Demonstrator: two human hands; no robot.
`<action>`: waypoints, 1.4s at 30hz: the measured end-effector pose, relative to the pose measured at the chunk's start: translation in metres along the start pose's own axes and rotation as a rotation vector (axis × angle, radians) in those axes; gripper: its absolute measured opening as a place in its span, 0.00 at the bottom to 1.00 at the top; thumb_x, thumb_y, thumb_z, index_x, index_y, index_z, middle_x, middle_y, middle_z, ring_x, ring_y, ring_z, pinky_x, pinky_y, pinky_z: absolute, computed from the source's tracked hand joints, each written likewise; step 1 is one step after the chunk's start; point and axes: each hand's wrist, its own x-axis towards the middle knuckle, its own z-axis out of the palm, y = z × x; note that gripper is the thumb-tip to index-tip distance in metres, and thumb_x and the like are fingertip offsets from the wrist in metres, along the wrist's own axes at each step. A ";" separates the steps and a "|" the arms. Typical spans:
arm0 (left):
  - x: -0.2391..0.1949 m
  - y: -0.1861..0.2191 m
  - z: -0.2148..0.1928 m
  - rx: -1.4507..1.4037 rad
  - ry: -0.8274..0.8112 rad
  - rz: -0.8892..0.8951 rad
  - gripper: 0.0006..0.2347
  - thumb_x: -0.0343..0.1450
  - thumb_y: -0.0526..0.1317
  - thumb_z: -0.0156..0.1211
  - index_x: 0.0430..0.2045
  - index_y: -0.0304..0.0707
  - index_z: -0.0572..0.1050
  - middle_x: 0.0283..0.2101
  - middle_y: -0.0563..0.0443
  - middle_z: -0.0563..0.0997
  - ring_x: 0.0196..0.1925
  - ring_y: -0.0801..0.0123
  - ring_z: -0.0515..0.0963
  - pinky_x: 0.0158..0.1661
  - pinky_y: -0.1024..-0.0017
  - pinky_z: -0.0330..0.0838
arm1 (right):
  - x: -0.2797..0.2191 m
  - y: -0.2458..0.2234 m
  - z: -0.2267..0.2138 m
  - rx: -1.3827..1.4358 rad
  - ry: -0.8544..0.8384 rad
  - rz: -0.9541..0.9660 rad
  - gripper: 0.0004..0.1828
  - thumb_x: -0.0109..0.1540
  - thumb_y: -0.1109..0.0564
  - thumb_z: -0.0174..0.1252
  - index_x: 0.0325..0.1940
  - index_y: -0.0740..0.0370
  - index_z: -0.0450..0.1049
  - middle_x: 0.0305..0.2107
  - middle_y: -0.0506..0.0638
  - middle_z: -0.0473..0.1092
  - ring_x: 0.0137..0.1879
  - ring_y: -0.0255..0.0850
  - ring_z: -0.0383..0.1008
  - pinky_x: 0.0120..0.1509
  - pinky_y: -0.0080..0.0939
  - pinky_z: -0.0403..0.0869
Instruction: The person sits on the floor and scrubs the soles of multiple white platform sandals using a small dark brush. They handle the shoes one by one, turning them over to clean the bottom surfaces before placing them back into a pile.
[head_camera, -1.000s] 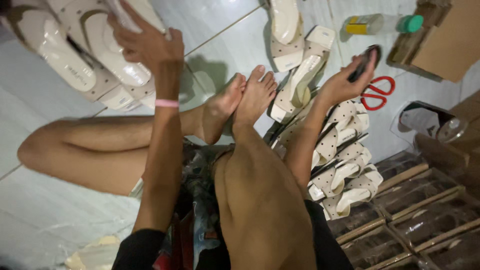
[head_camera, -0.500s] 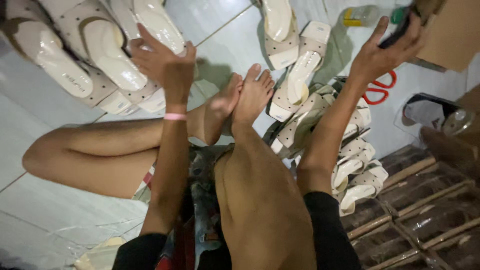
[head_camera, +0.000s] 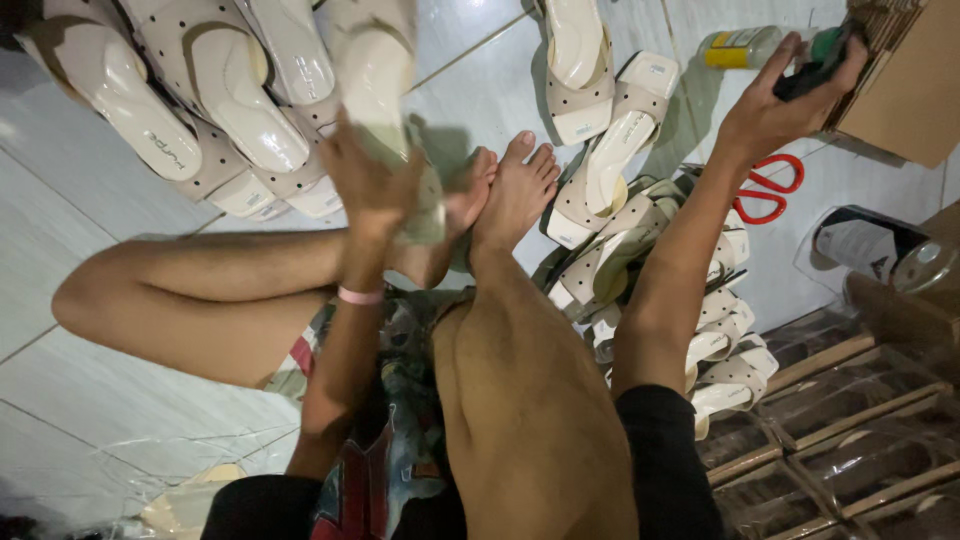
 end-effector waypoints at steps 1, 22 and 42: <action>-0.006 0.005 0.005 -0.015 0.009 -0.005 0.43 0.64 0.47 0.77 0.67 0.22 0.55 0.53 0.27 0.65 0.55 0.41 0.68 0.56 0.51 0.65 | 0.000 -0.002 0.000 -0.024 0.014 -0.016 0.30 0.70 0.58 0.71 0.70 0.52 0.62 0.61 0.52 0.72 0.61 0.47 0.78 0.65 0.45 0.78; -0.004 0.038 -0.010 -0.534 -1.136 0.678 0.56 0.53 0.35 0.68 0.68 0.12 0.29 0.75 0.20 0.39 0.79 0.40 0.41 0.73 0.65 0.35 | -0.033 0.100 -0.042 1.160 0.297 0.849 0.37 0.70 0.74 0.46 0.81 0.53 0.49 0.75 0.44 0.47 0.69 0.36 0.61 0.68 0.31 0.66; -0.004 0.053 -0.038 -0.227 -0.930 0.714 0.47 0.56 0.39 0.65 0.65 0.11 0.41 0.69 0.17 0.51 0.73 0.34 0.53 0.70 0.59 0.48 | 0.014 0.039 0.032 -0.014 0.225 0.031 0.30 0.61 0.49 0.77 0.58 0.62 0.69 0.51 0.54 0.77 0.53 0.47 0.82 0.60 0.45 0.80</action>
